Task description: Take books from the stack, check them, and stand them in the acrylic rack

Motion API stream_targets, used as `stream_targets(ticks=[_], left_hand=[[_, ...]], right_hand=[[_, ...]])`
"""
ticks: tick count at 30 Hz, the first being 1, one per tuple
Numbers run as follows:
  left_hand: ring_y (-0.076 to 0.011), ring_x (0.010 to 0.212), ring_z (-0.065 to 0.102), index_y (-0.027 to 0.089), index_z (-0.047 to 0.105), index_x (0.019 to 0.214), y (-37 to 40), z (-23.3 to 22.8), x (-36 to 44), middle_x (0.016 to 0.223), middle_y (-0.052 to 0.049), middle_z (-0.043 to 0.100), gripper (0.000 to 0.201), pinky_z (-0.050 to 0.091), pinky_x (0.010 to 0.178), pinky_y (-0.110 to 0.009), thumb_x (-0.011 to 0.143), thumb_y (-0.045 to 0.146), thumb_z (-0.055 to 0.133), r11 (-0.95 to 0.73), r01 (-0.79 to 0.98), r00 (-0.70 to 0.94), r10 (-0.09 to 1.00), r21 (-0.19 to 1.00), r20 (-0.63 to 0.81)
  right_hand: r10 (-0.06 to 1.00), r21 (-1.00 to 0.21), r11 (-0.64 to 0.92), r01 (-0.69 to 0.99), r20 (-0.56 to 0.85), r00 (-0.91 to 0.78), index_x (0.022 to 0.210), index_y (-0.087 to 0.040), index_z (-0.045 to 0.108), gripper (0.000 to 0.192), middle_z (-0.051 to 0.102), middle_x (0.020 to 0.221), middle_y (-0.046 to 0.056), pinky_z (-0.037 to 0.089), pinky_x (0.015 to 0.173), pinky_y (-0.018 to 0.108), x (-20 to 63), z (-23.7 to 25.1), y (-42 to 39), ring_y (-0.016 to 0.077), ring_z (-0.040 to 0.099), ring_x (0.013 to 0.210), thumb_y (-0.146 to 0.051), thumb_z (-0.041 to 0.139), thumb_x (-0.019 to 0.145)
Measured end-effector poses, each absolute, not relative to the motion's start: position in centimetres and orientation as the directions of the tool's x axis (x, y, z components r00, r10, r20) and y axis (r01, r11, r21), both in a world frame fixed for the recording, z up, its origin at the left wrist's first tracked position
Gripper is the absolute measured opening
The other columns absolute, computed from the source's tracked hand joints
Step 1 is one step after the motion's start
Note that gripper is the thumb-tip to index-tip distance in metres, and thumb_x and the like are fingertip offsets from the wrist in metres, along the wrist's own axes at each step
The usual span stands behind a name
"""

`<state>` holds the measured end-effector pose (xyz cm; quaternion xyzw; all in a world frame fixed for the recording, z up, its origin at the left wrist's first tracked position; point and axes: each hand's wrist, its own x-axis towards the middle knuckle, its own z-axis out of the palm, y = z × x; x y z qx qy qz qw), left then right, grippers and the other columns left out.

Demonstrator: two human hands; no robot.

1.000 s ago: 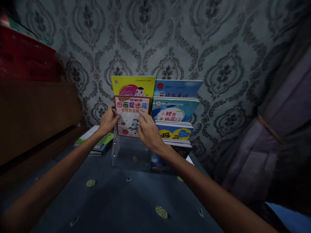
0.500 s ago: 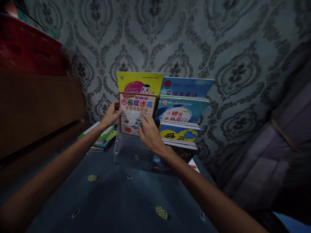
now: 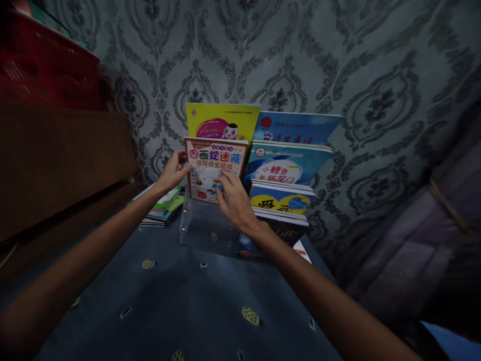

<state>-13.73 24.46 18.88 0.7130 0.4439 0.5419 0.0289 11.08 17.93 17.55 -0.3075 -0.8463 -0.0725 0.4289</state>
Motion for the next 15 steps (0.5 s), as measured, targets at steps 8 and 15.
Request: stream_targets(ticks=[8, 15], left_hand=[[-0.0283, 0.126, 0.054, 0.016, 0.037, 0.139, 23.2, 17.6, -17.0, 0.133, -0.017, 0.057, 0.057, 0.048, 0.099, -0.042, 0.090, 0.035, 0.059, -0.556, 0.649, 0.015, 0.692, 0.519, 0.722], [-0.0369, 0.140, 0.044, 0.007, 0.041, 0.141, 22.0, 10.4, -22.8, 0.146, -0.027, 0.050, 0.055, 0.037, 0.111, -0.055, 0.095, 0.037, 0.047, 0.016, 0.961, -0.112, 0.935, 0.276, 0.336]], right_hand=[[0.470, -0.146, 0.796, 0.587, 0.760, -0.449, 0.119, -0.020, 0.062, 0.029, 0.057, 0.142, 0.015, 0.044, 0.110, 0.057, 11.2, 17.4, 17.0, 0.0310, 0.051, 0.136, -0.020, 0.048, 0.094], [0.457, -0.134, 0.802, 0.582, 0.764, -0.455, 0.118, -0.019, 0.062, 0.028, 0.057, 0.142, 0.016, 0.047, 0.106, 0.055, 11.4, 17.1, 15.9, 0.0315, 0.052, 0.134, -0.021, 0.045, 0.096]])
